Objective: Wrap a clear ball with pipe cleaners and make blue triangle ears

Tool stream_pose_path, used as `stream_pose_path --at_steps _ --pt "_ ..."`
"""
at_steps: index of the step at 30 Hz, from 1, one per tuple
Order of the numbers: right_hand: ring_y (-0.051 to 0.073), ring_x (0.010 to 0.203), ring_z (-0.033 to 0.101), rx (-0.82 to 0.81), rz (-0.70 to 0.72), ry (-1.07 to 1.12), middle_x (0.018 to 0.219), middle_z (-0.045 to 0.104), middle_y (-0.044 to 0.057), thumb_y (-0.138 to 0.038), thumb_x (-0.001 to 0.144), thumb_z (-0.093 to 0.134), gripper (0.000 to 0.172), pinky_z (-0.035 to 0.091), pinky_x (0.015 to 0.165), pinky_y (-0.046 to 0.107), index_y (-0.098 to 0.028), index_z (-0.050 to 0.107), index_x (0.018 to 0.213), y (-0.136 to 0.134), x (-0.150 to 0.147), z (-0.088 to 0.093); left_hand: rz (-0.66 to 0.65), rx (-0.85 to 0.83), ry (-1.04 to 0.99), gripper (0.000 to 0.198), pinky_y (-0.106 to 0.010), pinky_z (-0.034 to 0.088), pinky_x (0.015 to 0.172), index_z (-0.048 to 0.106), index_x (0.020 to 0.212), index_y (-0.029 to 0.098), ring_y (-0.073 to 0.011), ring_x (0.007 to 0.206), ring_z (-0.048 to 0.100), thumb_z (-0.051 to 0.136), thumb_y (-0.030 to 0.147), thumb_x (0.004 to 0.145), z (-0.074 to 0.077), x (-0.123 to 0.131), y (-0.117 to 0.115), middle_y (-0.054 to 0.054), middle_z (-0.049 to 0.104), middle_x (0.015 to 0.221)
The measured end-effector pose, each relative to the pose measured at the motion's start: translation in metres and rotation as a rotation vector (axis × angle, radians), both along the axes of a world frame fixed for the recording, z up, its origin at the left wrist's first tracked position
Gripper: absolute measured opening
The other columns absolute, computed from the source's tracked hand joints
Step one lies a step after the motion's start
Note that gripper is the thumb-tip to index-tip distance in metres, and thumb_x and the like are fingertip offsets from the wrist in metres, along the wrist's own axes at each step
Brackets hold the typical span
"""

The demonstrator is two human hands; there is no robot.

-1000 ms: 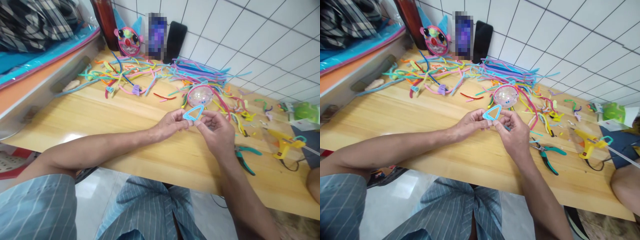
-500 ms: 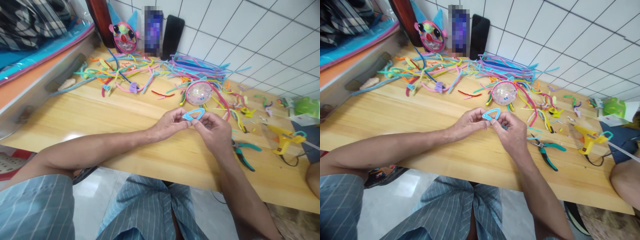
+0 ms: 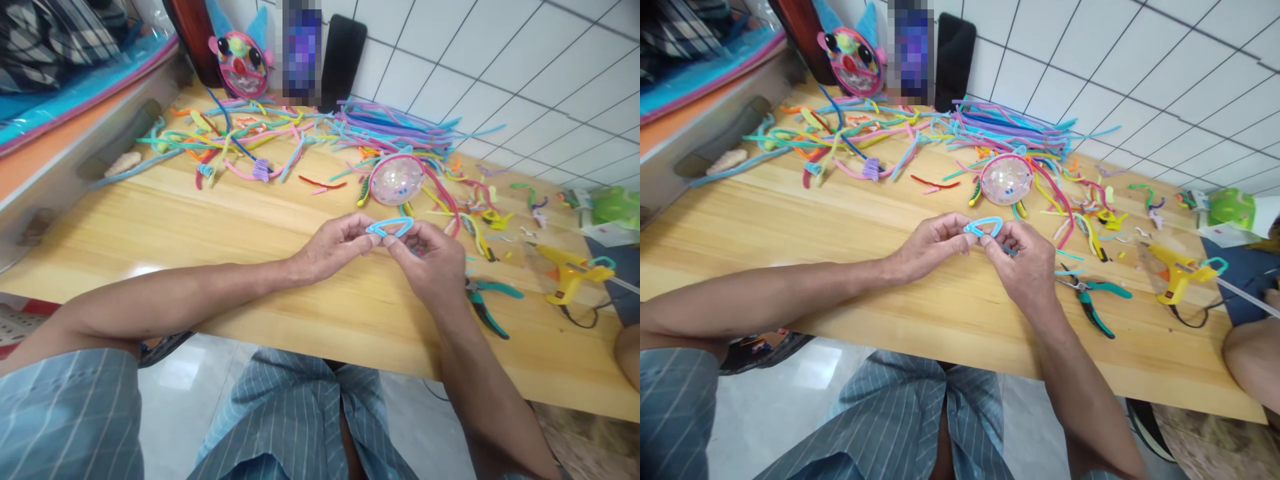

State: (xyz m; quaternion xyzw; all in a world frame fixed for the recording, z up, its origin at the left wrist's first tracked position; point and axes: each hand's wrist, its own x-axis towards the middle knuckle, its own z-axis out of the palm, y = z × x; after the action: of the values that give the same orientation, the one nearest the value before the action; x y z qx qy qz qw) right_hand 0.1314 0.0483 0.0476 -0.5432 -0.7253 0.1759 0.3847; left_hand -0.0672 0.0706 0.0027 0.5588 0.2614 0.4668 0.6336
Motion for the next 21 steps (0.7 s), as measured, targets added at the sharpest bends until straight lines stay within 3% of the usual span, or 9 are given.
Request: stream_pose_path --at_steps 3,12,21 --pt "0.017 0.064 0.059 0.0 -0.003 -0.005 0.074 0.068 0.0 -0.034 0.093 0.075 0.016 0.048 0.063 0.034 -0.025 0.069 0.08 -0.0005 -0.0003 -0.0007 0.015 -0.007 0.019 0.042 -0.026 0.05 0.075 0.073 0.101 0.016 -0.0117 0.08 0.059 0.082 0.057 0.092 0.0 -0.0004 -0.0011 -0.001 0.069 0.09" --pt "0.017 0.065 0.057 0.039 -0.014 -0.062 0.074 0.066 0.0 -0.045 0.096 0.079 0.028 0.047 0.063 0.034 -0.026 0.068 0.079 -0.0011 -0.003 -0.0007 0.074 0.066 0.069 0.045 -0.025 0.051 0.074 0.073 0.098 0.017 -0.0127 0.081 0.061 0.075 0.062 0.096 0.0015 -0.0005 -0.0014 -0.003 0.074 0.093" --pt "0.016 0.064 0.056 0.047 -0.019 -0.052 0.073 0.065 -0.001 -0.047 0.095 0.079 0.032 0.046 0.064 0.033 -0.025 0.066 0.077 -0.0008 -0.0055 -0.0001 0.077 0.098 0.096 0.04 -0.025 0.049 0.073 0.069 0.095 0.016 -0.0114 0.076 0.057 0.075 0.056 0.097 0.0037 -0.0022 -0.0014 0.001 0.066 0.083"
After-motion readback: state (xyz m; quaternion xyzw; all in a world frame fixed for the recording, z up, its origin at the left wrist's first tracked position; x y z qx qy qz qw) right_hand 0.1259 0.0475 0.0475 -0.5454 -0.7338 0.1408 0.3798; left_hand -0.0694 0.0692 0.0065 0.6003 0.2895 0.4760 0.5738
